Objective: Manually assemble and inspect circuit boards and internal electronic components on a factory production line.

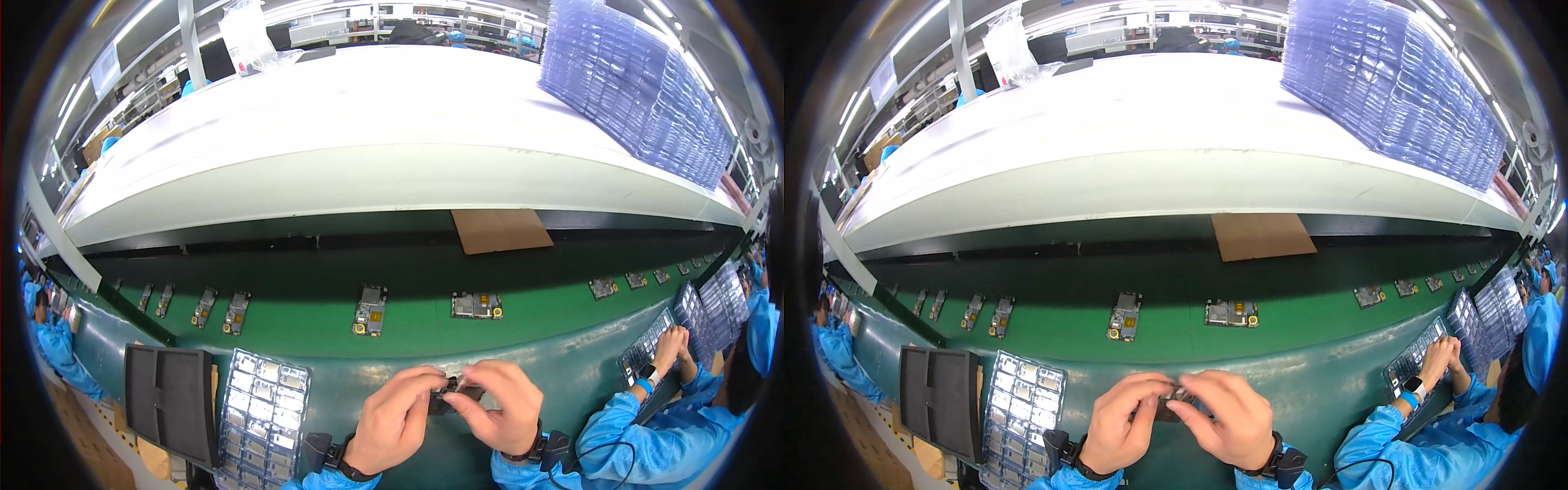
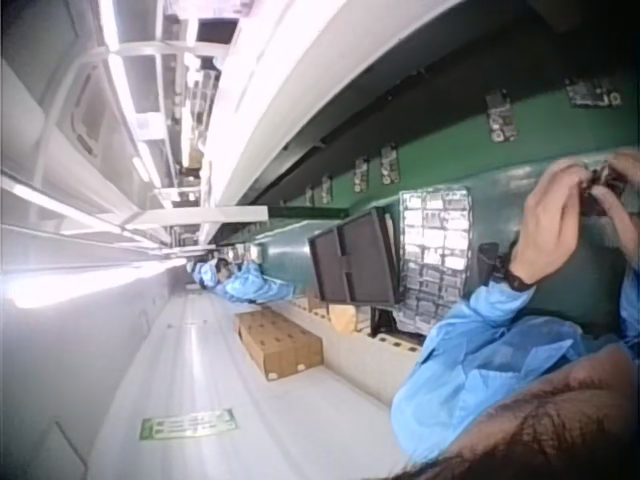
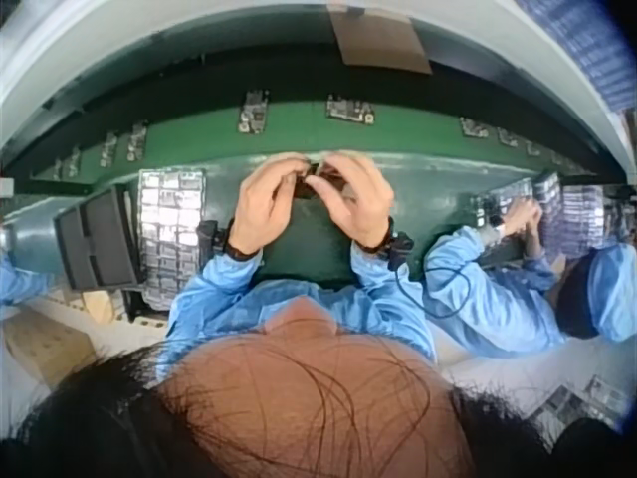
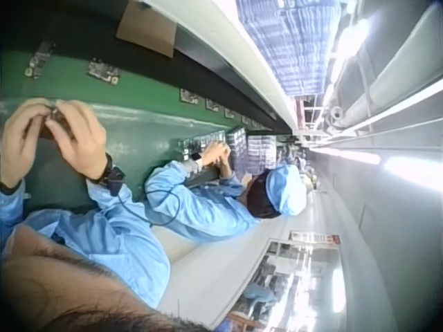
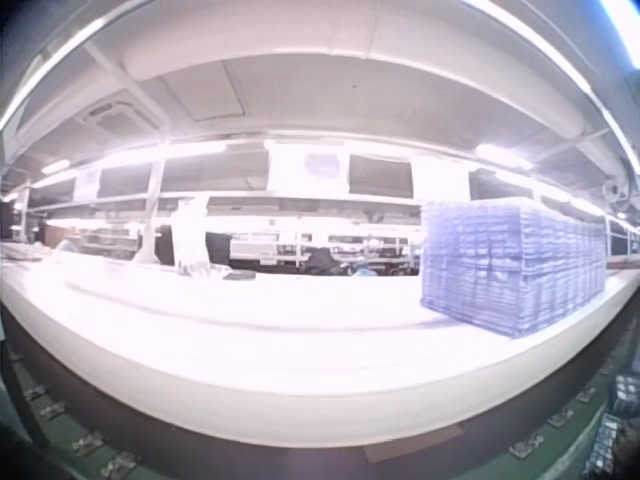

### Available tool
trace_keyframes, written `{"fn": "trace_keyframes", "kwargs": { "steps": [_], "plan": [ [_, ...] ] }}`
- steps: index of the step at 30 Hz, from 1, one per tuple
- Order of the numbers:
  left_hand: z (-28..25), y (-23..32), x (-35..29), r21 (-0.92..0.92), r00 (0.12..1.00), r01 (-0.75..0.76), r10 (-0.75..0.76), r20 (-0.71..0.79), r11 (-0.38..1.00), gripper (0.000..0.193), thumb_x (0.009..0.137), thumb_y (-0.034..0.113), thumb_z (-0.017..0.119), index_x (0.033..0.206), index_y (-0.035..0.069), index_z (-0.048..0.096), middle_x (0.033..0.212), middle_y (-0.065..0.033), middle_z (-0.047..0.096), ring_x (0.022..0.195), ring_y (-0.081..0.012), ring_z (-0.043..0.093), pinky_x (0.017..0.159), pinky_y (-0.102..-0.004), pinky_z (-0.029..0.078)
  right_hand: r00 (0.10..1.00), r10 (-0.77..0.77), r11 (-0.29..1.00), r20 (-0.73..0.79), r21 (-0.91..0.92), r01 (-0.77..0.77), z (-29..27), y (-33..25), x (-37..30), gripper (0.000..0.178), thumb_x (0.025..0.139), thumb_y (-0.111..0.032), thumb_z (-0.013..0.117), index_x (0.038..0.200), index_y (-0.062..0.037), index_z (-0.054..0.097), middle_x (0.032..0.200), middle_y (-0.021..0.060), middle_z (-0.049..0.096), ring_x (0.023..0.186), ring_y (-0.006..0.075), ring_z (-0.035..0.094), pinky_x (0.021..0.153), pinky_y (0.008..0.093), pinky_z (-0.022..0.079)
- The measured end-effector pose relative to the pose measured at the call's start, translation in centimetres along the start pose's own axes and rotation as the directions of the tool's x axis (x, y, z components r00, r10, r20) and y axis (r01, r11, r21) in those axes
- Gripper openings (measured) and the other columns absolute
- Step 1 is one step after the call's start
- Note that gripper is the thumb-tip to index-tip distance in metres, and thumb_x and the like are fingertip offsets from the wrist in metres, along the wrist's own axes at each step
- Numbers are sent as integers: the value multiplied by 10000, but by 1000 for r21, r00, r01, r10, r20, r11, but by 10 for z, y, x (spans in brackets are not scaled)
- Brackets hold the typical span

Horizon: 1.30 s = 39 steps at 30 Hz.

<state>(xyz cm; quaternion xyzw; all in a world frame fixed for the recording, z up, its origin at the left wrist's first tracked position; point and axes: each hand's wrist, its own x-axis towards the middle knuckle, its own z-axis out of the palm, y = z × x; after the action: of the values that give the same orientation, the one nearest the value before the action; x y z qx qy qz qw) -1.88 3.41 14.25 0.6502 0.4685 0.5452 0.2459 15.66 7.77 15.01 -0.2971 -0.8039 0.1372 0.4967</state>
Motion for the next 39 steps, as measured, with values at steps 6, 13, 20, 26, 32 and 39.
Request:
{"fn": "trace_keyframes", "kwargs": {
  "steps": [6,13,20,26,32,39],
  "plan": [
    [2,23,1,6,999,-23,23,27,1000,189,914,29,693,1095,-27,681,1105,-184,689,905,-320,695,779,-342,551,950,277,949,-141,196,-247,5,11,-15,239,772,-64,894,892,-5,696,802,94,741,634,127,706,575,252,569],
    [5,8,-1,54,997,36,-32,-70,998,118,904,35,700,1006,-24,701,1092,-175,707,917,-272,722,773,-330,576,873,481,774,-87,509,-376,15,4,-13,239,822,-36,844,1020,36,731,845,121,770,684,125,734,610,245,581],
    [0,-9,2,-40,987,97,-101,-123,994,113,920,48,710,1001,-28,691,1087,-158,716,831,-210,712,720,-301,562,956,275,911,105,289,-294,2,12,-2,320,830,14,796,1140,37,722,905,164,761,735,204,746,653,280,598],
    [-6,-11,-4,-145,981,152,-168,-101,978,63,946,18,659,972,-37,673,1089,-127,719,727,-80,606,626,-221,487,1000,12,1000,12,10,-12,-1,12,7,329,768,-43,839,1087,-26,761,1039,94,740,864,230,701,673,289,562],
    [-4,-12,-9,-258,981,129,-161,-107,957,76,973,20,637,1012,-46,644,1117,-119,704,750,-69,592,641,-208,480,966,-258,964,-12,-70,257,3,16,7,279,716,-26,819,990,-51,779,1012,77,738,845,237,681,732,346,564],
    [-4,-10,-7,-352,986,78,-125,-112,933,179,1005,-15,556,1151,-65,648,1247,-164,635,980,-125,630,774,-222,513,972,-232,972,-25,-43,230,5,18,3,252,716,-68,828,963,-102,790,1022,55,747,869,219,683,785,384,574]
  ]
}}
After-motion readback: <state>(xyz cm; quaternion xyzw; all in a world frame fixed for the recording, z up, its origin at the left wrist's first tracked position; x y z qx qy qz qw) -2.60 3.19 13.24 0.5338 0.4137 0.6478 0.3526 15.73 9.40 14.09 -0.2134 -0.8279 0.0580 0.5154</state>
